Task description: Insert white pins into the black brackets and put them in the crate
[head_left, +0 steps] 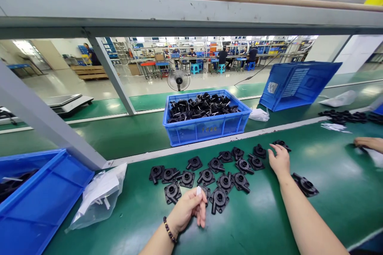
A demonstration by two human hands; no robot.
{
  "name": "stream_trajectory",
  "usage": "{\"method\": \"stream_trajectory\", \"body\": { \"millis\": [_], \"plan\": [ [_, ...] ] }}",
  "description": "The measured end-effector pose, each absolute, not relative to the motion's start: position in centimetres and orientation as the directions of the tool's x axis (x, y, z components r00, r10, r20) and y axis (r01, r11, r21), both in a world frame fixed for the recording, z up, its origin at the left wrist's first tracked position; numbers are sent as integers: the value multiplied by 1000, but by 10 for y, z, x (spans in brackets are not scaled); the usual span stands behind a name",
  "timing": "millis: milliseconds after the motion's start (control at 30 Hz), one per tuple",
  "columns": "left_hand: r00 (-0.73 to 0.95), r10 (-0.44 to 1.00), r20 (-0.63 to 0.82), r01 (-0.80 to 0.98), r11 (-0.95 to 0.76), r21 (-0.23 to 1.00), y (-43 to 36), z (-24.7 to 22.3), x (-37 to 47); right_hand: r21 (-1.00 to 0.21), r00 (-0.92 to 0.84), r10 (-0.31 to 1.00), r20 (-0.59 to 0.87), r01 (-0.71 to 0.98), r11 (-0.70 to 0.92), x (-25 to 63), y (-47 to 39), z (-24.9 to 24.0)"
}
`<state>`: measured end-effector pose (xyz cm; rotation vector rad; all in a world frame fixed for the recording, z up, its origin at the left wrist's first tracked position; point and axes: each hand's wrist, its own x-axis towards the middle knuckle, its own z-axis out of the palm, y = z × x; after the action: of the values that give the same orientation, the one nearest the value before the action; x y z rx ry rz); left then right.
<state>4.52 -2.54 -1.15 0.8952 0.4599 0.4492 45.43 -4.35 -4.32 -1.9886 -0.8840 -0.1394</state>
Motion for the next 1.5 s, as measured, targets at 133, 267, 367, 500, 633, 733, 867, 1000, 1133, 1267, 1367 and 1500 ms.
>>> {"method": "stream_trajectory", "body": {
  "millis": [133,267,367,500,633,733,867,1000,1133,1267,1367,1500],
  "plan": [
    [811,553,-189,-180,544,819,-25,-13,45,-625,778,441,448,625,-468,453,-38,-46],
    [814,552,-183,-187,547,816,-24,-13,45,-589,826,392,405,564,-578,462,-28,-45],
    [823,539,-180,-185,553,812,-24,-14,45,-580,841,400,364,541,-610,474,-24,-39],
    [829,527,-185,-178,563,807,-23,-17,45,-584,790,513,337,602,-544,484,-24,-33],
    [830,530,-173,-188,558,809,-23,-16,45,-611,651,677,343,702,-366,478,-28,-38],
    [832,529,-169,-188,554,811,-24,-15,45,-654,583,735,345,712,-257,467,-32,-45],
    [831,531,-164,-180,537,824,-25,-12,44,-712,546,755,363,686,-153,455,-34,-48],
    [837,520,-172,-160,533,831,-25,-11,44,-771,554,738,384,633,-74,446,-37,-42],
    [838,519,-168,-171,542,823,-24,-12,45,-817,579,724,374,575,-38,442,-42,-34],
    [830,528,-178,-175,551,816,-24,-13,45,-835,605,712,356,549,-49,441,-45,-31],
    [832,524,-181,-178,562,808,-23,-12,45,-820,661,661,357,560,-117,441,-47,-33],
    [830,529,-175,-191,564,803,-23,-13,44,-772,756,523,395,581,-257,444,-53,-25]
  ]
}}
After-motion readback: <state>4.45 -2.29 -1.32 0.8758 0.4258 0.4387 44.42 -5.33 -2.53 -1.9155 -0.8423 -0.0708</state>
